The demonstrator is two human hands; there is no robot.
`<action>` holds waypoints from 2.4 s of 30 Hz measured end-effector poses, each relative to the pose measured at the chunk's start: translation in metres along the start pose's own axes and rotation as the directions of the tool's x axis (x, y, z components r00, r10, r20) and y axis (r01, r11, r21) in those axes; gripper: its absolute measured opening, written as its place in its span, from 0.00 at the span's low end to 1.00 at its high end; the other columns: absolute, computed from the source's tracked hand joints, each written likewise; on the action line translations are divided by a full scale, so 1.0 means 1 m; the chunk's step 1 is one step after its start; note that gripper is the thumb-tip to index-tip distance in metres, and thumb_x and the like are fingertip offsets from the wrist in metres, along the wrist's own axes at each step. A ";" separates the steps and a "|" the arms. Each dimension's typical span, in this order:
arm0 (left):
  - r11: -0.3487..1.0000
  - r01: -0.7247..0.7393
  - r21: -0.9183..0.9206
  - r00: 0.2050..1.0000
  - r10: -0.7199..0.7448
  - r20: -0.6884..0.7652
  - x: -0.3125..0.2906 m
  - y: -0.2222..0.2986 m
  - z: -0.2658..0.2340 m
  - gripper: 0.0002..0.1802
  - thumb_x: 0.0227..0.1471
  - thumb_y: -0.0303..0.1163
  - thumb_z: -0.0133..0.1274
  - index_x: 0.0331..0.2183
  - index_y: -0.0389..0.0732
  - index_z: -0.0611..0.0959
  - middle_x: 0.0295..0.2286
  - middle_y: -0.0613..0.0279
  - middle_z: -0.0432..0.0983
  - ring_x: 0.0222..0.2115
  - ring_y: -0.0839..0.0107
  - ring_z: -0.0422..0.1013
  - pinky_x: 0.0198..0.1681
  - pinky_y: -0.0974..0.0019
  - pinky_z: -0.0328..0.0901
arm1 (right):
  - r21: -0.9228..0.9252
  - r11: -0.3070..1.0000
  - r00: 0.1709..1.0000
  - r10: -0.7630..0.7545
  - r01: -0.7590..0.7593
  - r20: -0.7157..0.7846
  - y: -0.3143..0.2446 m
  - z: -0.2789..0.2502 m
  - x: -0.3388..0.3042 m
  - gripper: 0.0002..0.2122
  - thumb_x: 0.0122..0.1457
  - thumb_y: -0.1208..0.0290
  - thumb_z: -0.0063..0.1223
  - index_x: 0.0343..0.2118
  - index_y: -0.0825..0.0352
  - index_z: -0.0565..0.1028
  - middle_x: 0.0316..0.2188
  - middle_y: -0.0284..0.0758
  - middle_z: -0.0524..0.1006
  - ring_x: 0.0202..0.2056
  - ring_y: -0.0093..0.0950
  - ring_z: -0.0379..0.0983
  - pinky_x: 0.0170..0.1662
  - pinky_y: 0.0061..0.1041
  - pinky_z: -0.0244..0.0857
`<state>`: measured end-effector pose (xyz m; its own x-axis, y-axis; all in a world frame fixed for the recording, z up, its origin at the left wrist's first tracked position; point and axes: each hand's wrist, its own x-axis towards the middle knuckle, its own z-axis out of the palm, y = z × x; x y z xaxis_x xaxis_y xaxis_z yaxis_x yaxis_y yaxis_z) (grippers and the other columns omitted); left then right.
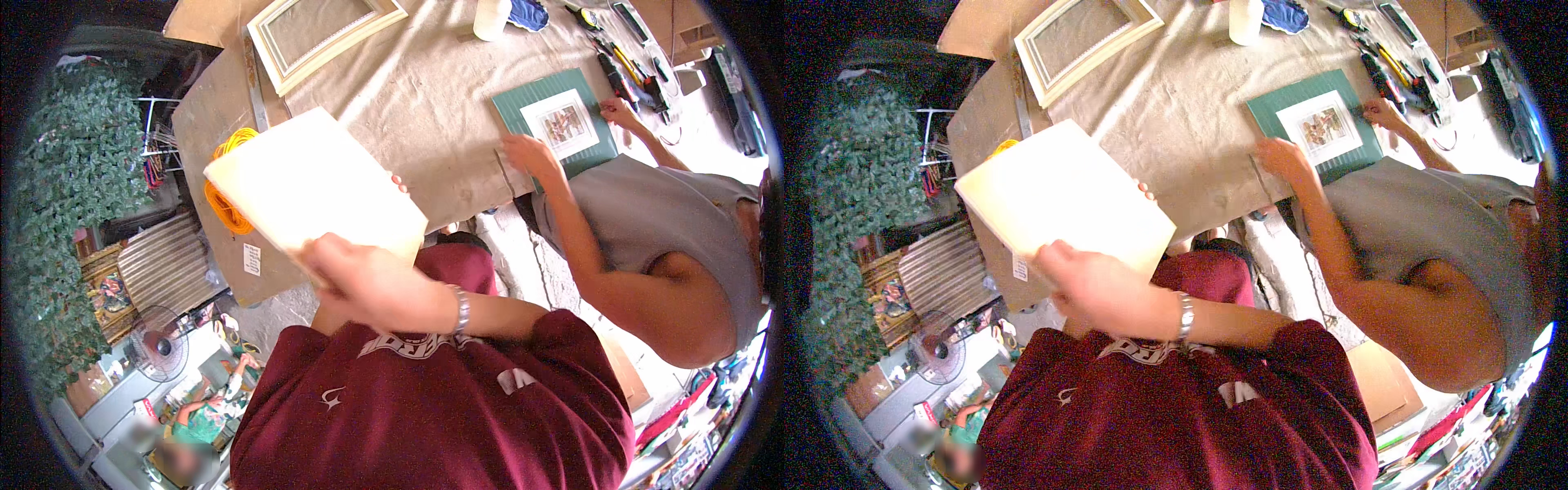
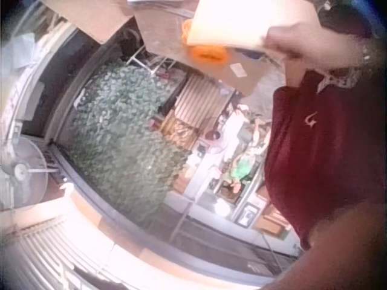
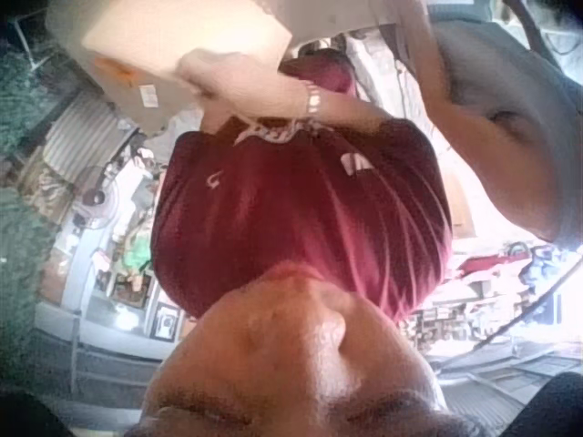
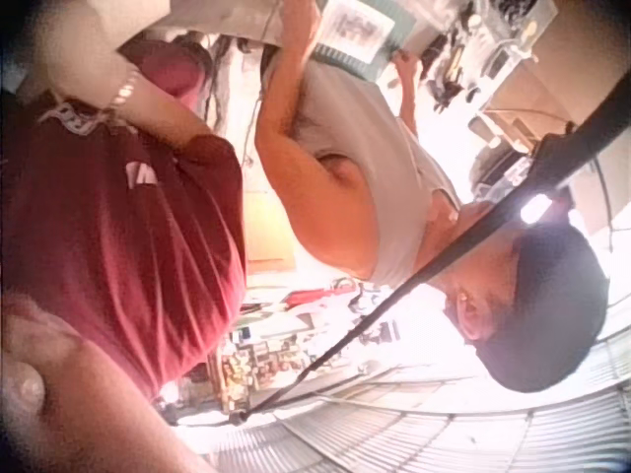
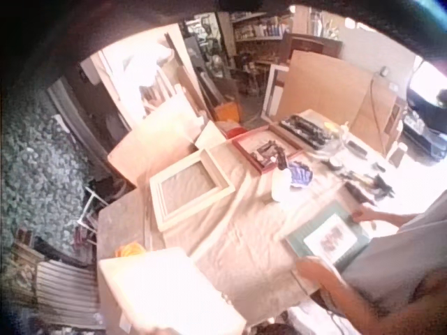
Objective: The person cleans a small printed image with a cloth, places it into a white mat, and then into a red mat. They flip the assembly to apply tape to the back, then flip it back to wipe the front. The person carries the matted artwork to a table where another person is working on a similar frame.
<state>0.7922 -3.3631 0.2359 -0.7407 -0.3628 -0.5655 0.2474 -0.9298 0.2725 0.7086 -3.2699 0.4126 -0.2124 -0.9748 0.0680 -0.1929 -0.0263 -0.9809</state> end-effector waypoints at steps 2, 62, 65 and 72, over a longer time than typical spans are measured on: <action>0.991 0.035 -0.126 0.994 -0.022 0.105 -0.001 -0.006 0.018 0.37 0.67 0.57 0.44 0.58 0.30 0.73 0.51 0.47 0.73 0.54 0.54 0.70 0.65 0.50 0.63 | -0.072 0.997 0.999 -0.011 0.014 0.041 -0.011 0.017 0.009 0.18 0.54 0.78 0.58 0.47 0.71 0.67 0.38 0.46 0.75 0.38 0.47 0.80 0.41 0.44 0.76; -0.314 0.164 0.935 0.924 0.380 -0.035 -0.047 -0.076 -0.162 0.33 0.45 0.28 0.71 0.50 0.34 0.74 0.40 0.46 0.78 0.40 0.48 0.77 0.43 0.49 0.71 | -0.677 0.502 0.838 0.405 -0.538 -0.366 0.285 -0.058 -0.186 0.05 0.62 0.75 0.51 0.38 0.68 0.70 0.30 0.50 0.81 0.32 0.51 0.81 0.32 0.48 0.75; -0.356 0.160 0.921 0.921 0.391 -0.008 -0.047 -0.078 -0.150 0.31 0.46 0.28 0.70 0.49 0.34 0.73 0.40 0.46 0.78 0.41 0.47 0.77 0.44 0.49 0.71 | -0.680 0.458 0.804 0.477 -0.572 -0.355 0.280 -0.061 -0.184 0.05 0.63 0.74 0.52 0.38 0.68 0.71 0.30 0.51 0.81 0.33 0.51 0.81 0.34 0.49 0.74; -0.393 0.170 0.904 0.921 0.390 -0.003 -0.048 -0.075 -0.135 0.28 0.47 0.29 0.69 0.47 0.35 0.73 0.42 0.42 0.77 0.45 0.42 0.76 0.46 0.47 0.72 | -0.612 0.520 0.793 0.499 -0.596 -0.349 0.268 -0.062 -0.177 0.10 0.65 0.66 0.56 0.39 0.69 0.73 0.32 0.52 0.81 0.38 0.54 0.79 0.41 0.51 0.71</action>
<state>0.8941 -3.2846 0.1377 -0.5832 -0.6972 -0.4169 -0.7876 0.3597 0.5002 0.6354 -3.0909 0.1494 -0.5988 -0.7092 -0.3720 -0.5600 0.7029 -0.4386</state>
